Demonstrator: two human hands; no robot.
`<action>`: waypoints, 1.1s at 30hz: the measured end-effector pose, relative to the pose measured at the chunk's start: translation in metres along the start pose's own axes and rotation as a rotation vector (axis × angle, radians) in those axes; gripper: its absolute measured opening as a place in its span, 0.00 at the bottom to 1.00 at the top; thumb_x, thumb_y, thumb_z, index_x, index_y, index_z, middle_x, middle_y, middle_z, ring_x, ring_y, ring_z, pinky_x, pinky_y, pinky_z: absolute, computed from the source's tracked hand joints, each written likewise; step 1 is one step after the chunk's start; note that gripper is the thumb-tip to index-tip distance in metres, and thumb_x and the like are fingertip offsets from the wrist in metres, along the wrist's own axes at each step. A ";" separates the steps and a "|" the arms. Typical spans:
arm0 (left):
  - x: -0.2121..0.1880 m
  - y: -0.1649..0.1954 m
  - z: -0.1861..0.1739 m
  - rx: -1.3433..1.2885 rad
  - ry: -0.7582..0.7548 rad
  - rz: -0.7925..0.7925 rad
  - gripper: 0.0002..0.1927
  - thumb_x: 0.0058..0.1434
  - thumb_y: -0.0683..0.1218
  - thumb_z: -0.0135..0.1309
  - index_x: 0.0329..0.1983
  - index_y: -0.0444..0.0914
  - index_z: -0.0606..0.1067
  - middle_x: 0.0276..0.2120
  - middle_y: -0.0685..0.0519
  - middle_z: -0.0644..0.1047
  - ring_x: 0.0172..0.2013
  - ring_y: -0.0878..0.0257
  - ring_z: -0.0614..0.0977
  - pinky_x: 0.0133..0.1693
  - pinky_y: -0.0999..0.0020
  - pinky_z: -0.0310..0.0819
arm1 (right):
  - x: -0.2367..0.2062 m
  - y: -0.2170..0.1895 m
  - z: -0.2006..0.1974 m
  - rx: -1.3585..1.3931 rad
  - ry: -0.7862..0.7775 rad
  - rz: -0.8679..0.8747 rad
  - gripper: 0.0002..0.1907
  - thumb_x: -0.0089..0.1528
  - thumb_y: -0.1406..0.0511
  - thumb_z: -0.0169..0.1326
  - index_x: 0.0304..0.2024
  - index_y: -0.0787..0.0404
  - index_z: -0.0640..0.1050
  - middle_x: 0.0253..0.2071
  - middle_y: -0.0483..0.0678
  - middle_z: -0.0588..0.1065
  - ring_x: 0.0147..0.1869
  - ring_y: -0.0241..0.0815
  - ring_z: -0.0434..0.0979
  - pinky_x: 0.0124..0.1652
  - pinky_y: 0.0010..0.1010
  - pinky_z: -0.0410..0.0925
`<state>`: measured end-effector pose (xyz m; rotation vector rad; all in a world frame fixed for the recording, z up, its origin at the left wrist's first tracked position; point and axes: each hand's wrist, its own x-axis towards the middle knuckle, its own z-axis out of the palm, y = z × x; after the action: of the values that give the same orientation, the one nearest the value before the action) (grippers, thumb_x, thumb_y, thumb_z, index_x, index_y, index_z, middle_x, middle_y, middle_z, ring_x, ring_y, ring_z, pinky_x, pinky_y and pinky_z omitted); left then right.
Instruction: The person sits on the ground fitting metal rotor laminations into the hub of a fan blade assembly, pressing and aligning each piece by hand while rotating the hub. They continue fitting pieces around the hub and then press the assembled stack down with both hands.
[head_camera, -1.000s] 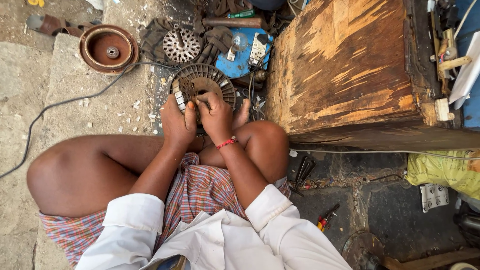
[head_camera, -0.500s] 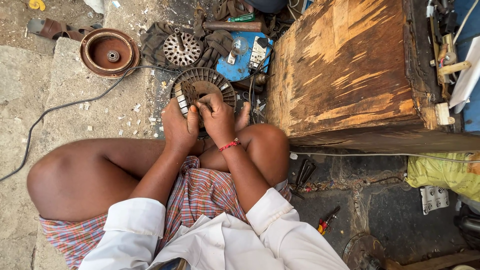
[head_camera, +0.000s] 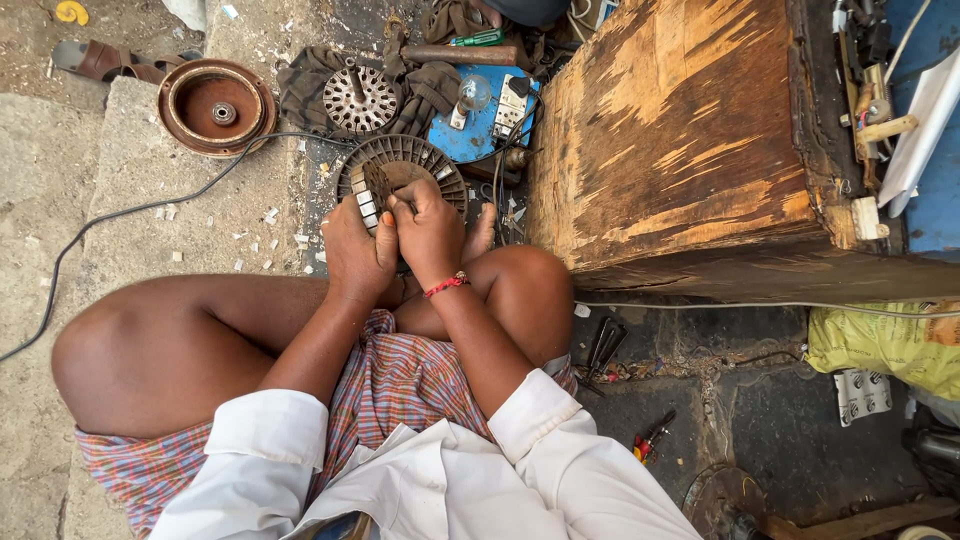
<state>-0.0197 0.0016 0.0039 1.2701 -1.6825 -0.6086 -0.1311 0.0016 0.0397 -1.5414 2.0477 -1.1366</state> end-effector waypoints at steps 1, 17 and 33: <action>0.001 0.000 0.001 0.022 -0.013 -0.002 0.25 0.73 0.60 0.44 0.41 0.32 0.69 0.34 0.38 0.71 0.37 0.43 0.72 0.44 0.48 0.62 | 0.000 0.000 -0.002 0.047 0.000 0.006 0.05 0.62 0.65 0.61 0.35 0.60 0.80 0.31 0.48 0.82 0.32 0.42 0.84 0.33 0.32 0.73; 0.002 0.001 0.000 0.022 0.024 0.021 0.23 0.72 0.58 0.45 0.42 0.31 0.69 0.34 0.37 0.72 0.38 0.40 0.72 0.44 0.47 0.63 | 0.005 0.011 0.005 0.017 0.010 -0.027 0.05 0.61 0.65 0.63 0.36 0.58 0.80 0.33 0.47 0.82 0.34 0.42 0.83 0.34 0.33 0.73; 0.004 0.005 -0.001 -0.047 0.018 -0.044 0.20 0.69 0.55 0.48 0.42 0.31 0.70 0.33 0.37 0.73 0.36 0.40 0.73 0.43 0.46 0.63 | 0.004 0.027 0.021 0.546 -0.014 0.157 0.03 0.65 0.71 0.59 0.39 0.66 0.78 0.32 0.45 0.80 0.33 0.28 0.76 0.34 0.21 0.71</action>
<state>-0.0210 -0.0005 0.0097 1.2783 -1.6203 -0.6577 -0.1359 -0.0080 0.0073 -1.0963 1.6226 -1.4566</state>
